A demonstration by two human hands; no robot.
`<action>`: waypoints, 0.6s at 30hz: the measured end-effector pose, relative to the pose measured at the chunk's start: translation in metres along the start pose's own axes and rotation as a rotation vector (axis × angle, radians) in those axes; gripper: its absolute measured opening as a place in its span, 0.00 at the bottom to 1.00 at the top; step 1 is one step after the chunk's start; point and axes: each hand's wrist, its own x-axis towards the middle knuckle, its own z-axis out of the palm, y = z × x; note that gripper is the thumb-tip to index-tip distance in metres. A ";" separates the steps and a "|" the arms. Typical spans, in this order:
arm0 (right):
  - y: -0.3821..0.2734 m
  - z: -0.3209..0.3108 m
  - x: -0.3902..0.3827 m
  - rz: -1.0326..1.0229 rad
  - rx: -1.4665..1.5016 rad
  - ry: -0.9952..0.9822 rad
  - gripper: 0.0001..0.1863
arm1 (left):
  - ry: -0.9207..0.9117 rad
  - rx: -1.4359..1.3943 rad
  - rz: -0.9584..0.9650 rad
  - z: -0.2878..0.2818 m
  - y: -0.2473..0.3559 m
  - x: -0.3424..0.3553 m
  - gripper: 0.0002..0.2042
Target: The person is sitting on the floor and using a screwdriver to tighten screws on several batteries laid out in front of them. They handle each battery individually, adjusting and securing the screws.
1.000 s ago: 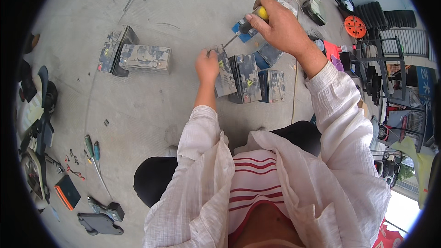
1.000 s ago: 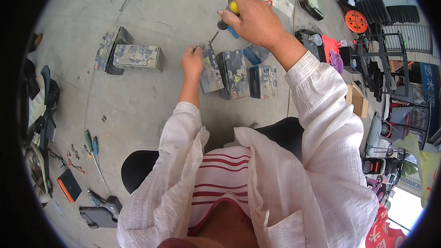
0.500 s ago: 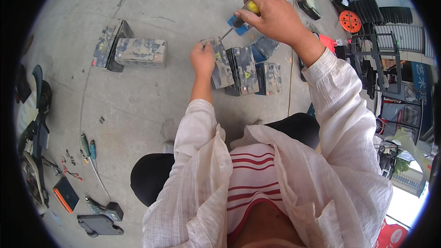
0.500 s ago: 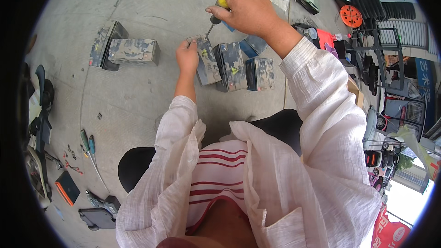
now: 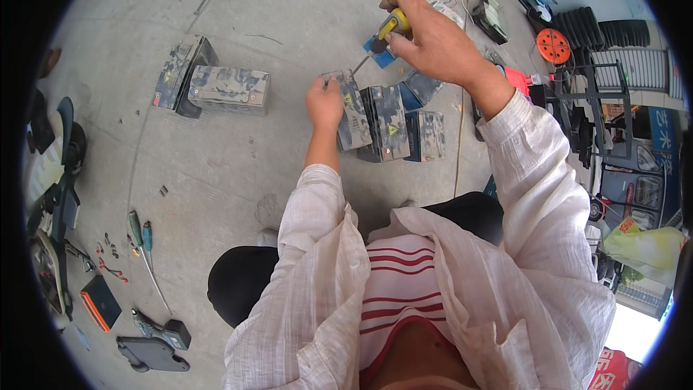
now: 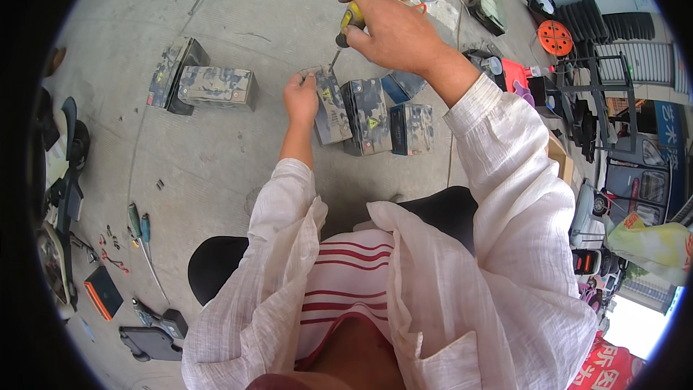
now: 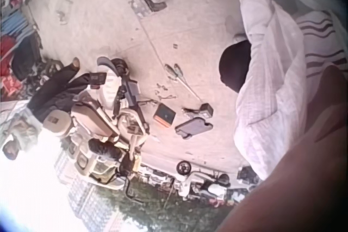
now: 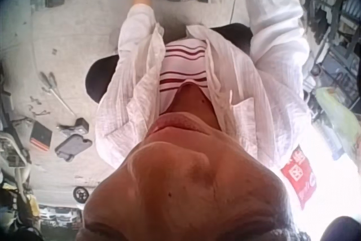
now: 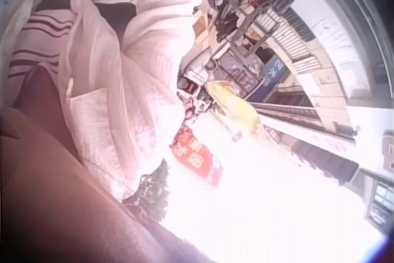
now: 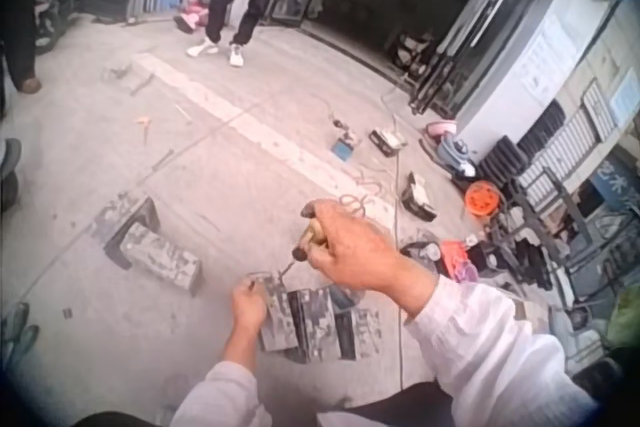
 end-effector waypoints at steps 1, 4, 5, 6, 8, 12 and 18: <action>-0.001 0.000 0.001 0.027 -0.061 -0.048 0.22 | 0.001 0.015 -0.027 -0.001 0.001 0.000 0.12; -0.011 -0.006 0.007 0.179 -0.218 -0.205 0.23 | 0.011 -0.085 -0.069 -0.005 0.000 0.001 0.13; -0.016 -0.007 0.011 0.277 -0.252 -0.264 0.23 | 0.011 -0.084 -0.069 -0.006 -0.003 0.004 0.13; -0.018 -0.008 0.014 0.375 -0.285 -0.324 0.23 | 0.010 -0.083 -0.069 -0.007 -0.008 0.006 0.13; -0.001 -0.006 0.006 0.118 -0.056 -0.162 0.23 | -0.002 -0.101 -0.078 -0.001 -0.009 0.007 0.13; -0.002 -0.005 0.002 0.054 -0.134 -0.179 0.22 | 0.003 -0.117 -0.089 -0.001 -0.012 0.008 0.13; 0.010 0.003 -0.002 -0.041 0.008 0.033 0.21 | 0.004 -0.088 -0.095 0.002 -0.009 0.005 0.13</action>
